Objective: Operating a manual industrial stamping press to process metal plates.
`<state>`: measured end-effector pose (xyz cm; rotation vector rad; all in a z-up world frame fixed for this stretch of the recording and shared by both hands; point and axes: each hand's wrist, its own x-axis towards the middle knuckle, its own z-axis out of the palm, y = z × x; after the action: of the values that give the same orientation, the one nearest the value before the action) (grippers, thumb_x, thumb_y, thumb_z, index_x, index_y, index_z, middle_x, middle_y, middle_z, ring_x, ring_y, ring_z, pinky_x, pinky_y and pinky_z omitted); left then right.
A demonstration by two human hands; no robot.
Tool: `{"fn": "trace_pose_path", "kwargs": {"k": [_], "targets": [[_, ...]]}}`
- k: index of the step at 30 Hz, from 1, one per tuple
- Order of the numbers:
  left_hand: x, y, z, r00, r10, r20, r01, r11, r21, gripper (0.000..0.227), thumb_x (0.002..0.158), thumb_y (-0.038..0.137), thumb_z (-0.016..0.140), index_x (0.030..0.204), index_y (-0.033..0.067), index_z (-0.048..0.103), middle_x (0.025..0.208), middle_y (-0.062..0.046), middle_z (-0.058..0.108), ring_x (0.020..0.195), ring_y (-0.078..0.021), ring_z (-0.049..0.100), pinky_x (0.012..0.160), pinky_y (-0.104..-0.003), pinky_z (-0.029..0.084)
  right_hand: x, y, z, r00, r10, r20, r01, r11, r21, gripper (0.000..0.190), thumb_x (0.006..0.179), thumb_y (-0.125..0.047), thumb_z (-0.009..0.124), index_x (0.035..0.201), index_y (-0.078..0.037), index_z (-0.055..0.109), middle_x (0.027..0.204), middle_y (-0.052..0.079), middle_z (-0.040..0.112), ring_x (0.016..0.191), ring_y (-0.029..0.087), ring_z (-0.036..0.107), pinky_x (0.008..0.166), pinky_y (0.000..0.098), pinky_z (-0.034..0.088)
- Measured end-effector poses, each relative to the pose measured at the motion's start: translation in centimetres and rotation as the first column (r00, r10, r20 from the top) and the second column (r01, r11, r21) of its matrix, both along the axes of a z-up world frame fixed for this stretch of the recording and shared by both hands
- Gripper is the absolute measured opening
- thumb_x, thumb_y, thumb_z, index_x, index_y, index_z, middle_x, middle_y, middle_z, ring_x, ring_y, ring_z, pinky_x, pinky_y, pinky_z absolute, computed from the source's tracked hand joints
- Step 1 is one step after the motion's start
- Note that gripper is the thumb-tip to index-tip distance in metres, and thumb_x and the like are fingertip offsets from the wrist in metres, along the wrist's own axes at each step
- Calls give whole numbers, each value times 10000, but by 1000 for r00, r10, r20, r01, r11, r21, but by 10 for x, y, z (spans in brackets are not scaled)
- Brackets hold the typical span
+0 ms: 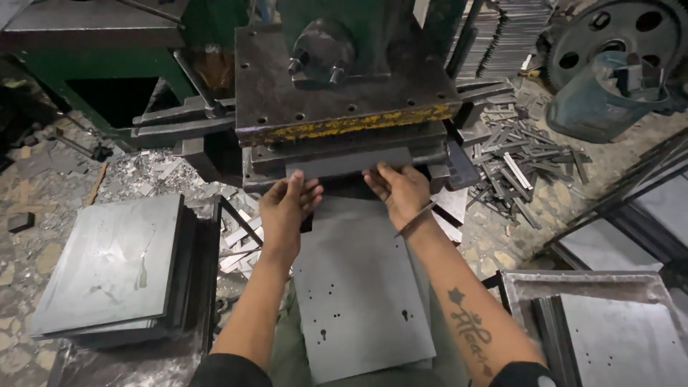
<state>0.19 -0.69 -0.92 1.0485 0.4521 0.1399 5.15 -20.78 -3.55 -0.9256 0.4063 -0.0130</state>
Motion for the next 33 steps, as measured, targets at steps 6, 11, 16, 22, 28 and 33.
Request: {"fn": "trace_pose_path", "kwargs": {"k": [6, 11, 16, 22, 28, 33], "targets": [[12, 15, -6, 996, -74, -42, 72, 996, -50, 506, 965, 198, 703, 1342, -65, 491, 995, -259, 753, 834, -272, 784, 785, -404, 677, 22, -1, -4, 986, 2, -164, 7, 999, 53, 125, 923, -10, 661, 1024, 23, 595, 924, 195, 658, 797, 335, 752, 782, 429, 701], [-53, 31, 4, 972, -217, -91, 221, 975, 37, 577, 899, 196, 758, 1341, -78, 509, 880, -248, 714, 759, -315, 741, 732, -456, 643, -97, 0, 37, 995, 93, -42, -99, 980, -174, 203, 961, -169, 676, 859, 5, 704, 788, 147, 675, 705, 238, 675, 664, 338, 540], [-142, 53, -2, 677, -590, -440, 713, 674, 193, 307, 876, 159, 721, 1060, -87, 708, 836, -207, 766, 774, -291, 752, 845, -387, 684, -225, -36, -2, 954, 269, -129, -275, 961, -31, 290, 997, -81, 533, 1080, 147, 691, 1037, 263, 698, 959, 338, 637, 898, 466, 530], [-177, 66, -27, 323, -700, -637, 926, 372, 62, 229, 953, 218, 774, 942, 8, 684, 792, -88, 737, 694, -137, 721, 665, -218, 616, -274, -81, -103, 784, 242, -572, -337, 939, -64, 436, 939, -80, 607, 1285, 186, 578, 1155, 416, 720, 1002, 524, 726, 865, 603, 623], [-123, 137, -7, 578, -247, -778, 735, -256, 628, 486, 978, 570, 392, 1242, 306, 703, 1076, 69, 812, 897, -132, 799, 836, -311, 654, -260, -89, -77, 627, 510, -588, -716, 675, -179, 402, 996, -238, 629, 936, 123, 796, 735, 264, 825, 548, 233, 706, 548, 280, 500], [-74, 257, -29, 994, 73, -77, 83, -93, 992, 564, 1029, 438, 623, 1369, -11, 659, 1250, -262, 704, 1038, -472, 677, 838, -515, 538, -235, -57, -20, 748, 503, -433, -628, 747, -217, 413, 997, -199, 573, 1014, 178, 740, 835, 297, 787, 618, 322, 704, 594, 411, 600]]}}
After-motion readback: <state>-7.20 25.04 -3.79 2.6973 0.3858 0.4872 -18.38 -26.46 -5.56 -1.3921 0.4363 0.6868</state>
